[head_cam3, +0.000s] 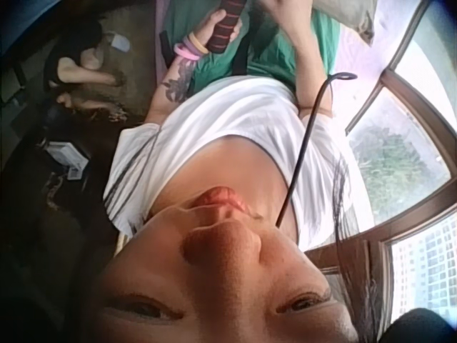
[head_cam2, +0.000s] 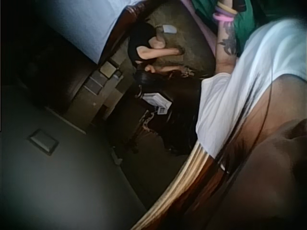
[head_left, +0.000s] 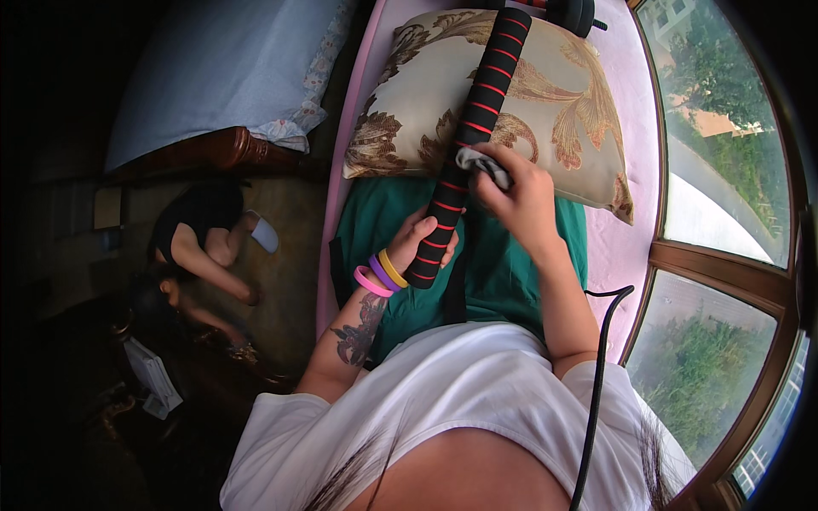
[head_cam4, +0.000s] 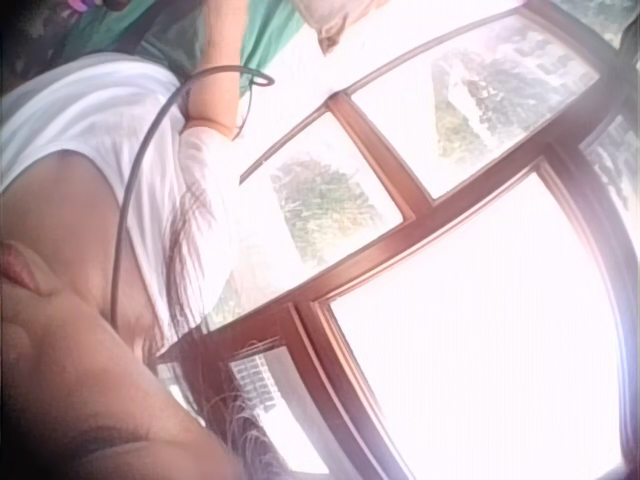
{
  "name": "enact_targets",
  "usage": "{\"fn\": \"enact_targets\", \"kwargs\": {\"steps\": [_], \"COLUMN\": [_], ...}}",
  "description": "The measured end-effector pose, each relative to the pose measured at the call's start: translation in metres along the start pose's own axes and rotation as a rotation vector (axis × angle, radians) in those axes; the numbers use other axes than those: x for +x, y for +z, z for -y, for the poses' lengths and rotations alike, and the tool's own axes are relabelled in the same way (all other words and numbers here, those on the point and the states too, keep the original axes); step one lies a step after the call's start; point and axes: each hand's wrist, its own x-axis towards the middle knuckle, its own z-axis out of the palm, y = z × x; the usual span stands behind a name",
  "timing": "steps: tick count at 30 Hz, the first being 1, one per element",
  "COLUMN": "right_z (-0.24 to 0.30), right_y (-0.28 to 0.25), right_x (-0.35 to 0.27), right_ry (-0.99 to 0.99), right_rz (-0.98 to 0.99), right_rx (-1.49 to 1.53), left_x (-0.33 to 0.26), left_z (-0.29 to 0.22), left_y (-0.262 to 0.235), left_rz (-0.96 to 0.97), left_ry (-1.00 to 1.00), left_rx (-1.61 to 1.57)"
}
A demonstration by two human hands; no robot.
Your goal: The person wipes a black foam roller with red stripes using a cloth. The person holds the roller with one hand and scrubs its surface with the other hand, moving along the length of the object.
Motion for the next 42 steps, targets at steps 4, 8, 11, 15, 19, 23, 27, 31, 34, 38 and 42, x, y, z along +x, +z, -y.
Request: {"fn": "enact_targets", "kwargs": {"steps": [4,8,11,15,19,23,27,31,34,38,42], "right_z": [-0.002,0.001,0.004,0.000,0.003,0.004,0.002,-0.002,-0.006,0.003,0.001], "right_y": [-0.011,-0.012,-0.008,0.006,0.005,-0.007,-0.006,-0.003,0.004,0.010,0.016], "right_x": [-0.006,-0.004,0.006,0.013,0.013,0.007,-0.006,-0.002,0.003,-0.008,-0.020], "right_ry": [0.094,0.011,-0.067,-0.085,-0.038,-0.009,0.033,-0.026,-0.068,-0.070,-0.158], "right_rz": [0.106,-0.005,-0.058,-0.089,-0.036,0.144,0.103,-0.106,-0.132,0.003,0.193], "right_rx": [0.168,0.086,-0.065,-0.194,-0.204,-0.085,0.063,0.002,-0.087,-0.097,0.151], "left_x": [0.000,0.000,0.000,0.002,0.001,-0.001,-0.001,0.000,0.000,-0.002,-0.004], "left_z": [-0.002,-0.005,-0.004,-0.003,-0.004,-0.005,-0.001,-0.004,-0.004,-0.003,0.006], "left_y": [0.001,0.002,0.004,0.005,0.004,0.003,0.001,0.001,0.000,-0.002,-0.011], "left_rz": [0.001,0.013,-0.008,-0.027,-0.010,0.000,-0.008,0.030,0.027,0.010,-0.044], "left_ry": [-0.005,-0.010,0.008,0.003,-0.005,-0.013,-0.030,-0.042,-0.051,-0.073,-0.099], "left_rx": [-0.030,-0.019,0.010,0.017,0.010,-0.023,-0.067,-0.092,-0.103,-0.132,-0.122]}}
